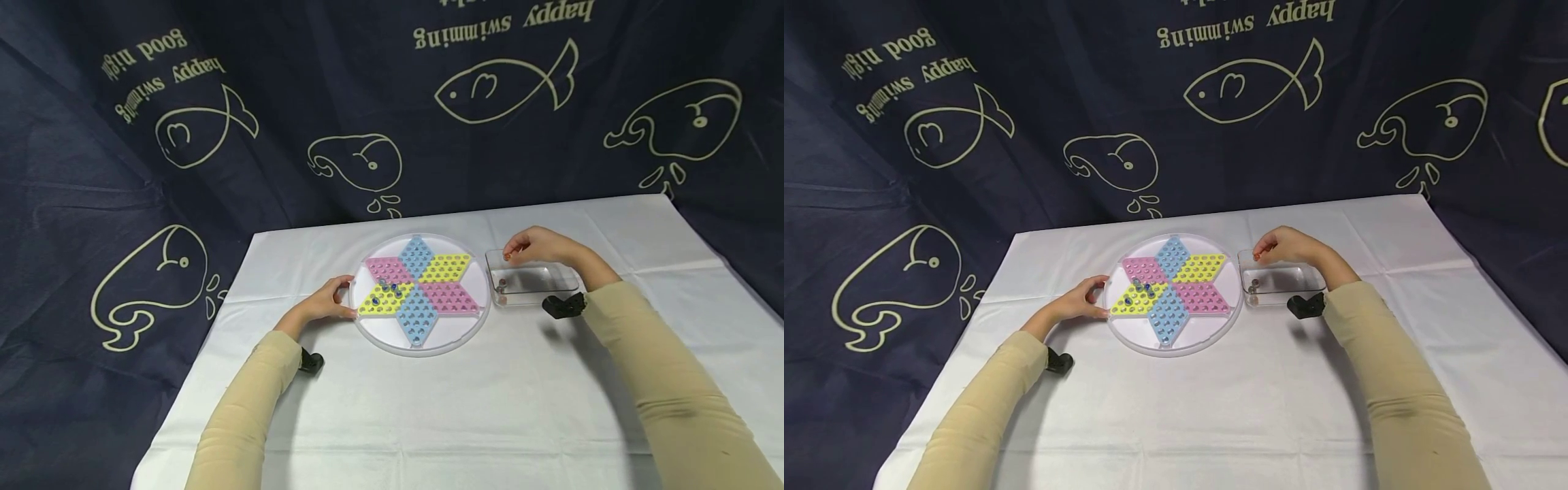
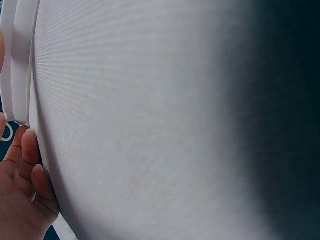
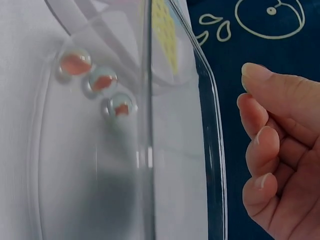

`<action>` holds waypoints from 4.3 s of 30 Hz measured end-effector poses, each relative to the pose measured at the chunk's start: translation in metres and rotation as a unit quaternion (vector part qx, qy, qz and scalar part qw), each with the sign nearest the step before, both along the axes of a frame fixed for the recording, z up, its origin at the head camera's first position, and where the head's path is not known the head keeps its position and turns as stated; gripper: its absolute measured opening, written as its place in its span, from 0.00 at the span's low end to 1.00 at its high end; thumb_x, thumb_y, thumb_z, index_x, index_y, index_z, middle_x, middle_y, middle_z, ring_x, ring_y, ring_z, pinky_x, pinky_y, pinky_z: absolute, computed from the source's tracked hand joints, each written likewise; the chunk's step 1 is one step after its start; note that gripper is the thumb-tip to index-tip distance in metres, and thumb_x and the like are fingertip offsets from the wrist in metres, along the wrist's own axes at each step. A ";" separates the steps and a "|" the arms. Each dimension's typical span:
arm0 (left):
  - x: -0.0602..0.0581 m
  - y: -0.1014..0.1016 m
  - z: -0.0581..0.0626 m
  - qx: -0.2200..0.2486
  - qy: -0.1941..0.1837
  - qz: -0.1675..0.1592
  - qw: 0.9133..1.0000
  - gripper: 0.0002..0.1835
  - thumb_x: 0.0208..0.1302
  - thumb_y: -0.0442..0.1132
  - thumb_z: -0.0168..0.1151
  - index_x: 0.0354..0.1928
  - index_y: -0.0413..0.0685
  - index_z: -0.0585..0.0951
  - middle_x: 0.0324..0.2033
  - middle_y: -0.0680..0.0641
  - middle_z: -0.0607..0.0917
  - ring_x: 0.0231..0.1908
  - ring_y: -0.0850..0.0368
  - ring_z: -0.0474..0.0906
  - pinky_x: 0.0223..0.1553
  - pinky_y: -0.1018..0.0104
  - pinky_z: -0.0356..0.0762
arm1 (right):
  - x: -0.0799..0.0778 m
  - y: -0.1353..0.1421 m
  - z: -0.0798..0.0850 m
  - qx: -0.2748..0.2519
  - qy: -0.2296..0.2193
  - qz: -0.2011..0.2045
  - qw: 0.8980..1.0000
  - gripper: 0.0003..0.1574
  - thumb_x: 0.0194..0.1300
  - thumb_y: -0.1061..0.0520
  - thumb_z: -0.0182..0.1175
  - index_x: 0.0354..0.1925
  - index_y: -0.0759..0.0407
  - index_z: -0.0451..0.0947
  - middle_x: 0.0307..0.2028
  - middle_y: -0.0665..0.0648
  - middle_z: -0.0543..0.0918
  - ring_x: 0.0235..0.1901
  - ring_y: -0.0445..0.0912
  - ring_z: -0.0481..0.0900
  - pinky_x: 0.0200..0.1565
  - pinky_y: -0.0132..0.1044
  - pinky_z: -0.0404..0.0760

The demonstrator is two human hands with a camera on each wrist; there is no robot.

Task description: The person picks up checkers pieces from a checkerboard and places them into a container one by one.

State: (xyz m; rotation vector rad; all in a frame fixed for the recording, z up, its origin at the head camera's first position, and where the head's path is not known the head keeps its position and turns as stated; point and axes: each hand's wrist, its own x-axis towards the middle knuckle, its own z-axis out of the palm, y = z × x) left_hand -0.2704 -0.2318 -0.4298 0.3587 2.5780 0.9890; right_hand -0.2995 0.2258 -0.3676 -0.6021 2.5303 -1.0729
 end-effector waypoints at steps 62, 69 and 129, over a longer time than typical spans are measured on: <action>0.000 -0.001 0.002 0.006 -0.001 -0.006 1.000 0.47 0.47 0.42 0.71 0.67 0.44 0.56 0.59 0.39 0.62 0.44 0.51 0.62 0.45 0.63 0.62 | 0.004 0.027 0.008 0.040 -0.026 -0.038 0.998 0.25 0.61 0.55 0.58 0.51 0.70 0.72 0.36 0.54 0.76 0.29 0.42 0.68 0.31 0.37 0.68; 0.001 -0.002 0.002 0.010 -0.003 -0.001 1.000 0.47 0.47 0.41 0.71 0.67 0.44 0.56 0.59 0.39 0.62 0.45 0.50 0.62 0.45 0.63 0.62 | -0.003 0.003 0.007 0.024 -0.020 -0.027 0.999 0.24 0.60 0.56 0.59 0.51 0.69 0.73 0.37 0.56 0.77 0.31 0.43 0.69 0.32 0.39 0.70; -0.001 -0.003 0.004 0.011 0.002 -0.007 1.000 0.46 0.47 0.40 0.71 0.67 0.43 0.56 0.59 0.38 0.63 0.43 0.51 0.62 0.44 0.65 0.62 | 0.004 -0.198 -0.041 0.006 0.008 0.087 0.996 0.15 0.50 0.63 0.65 0.39 0.65 0.80 0.31 0.55 0.81 0.32 0.42 0.75 0.39 0.30 0.74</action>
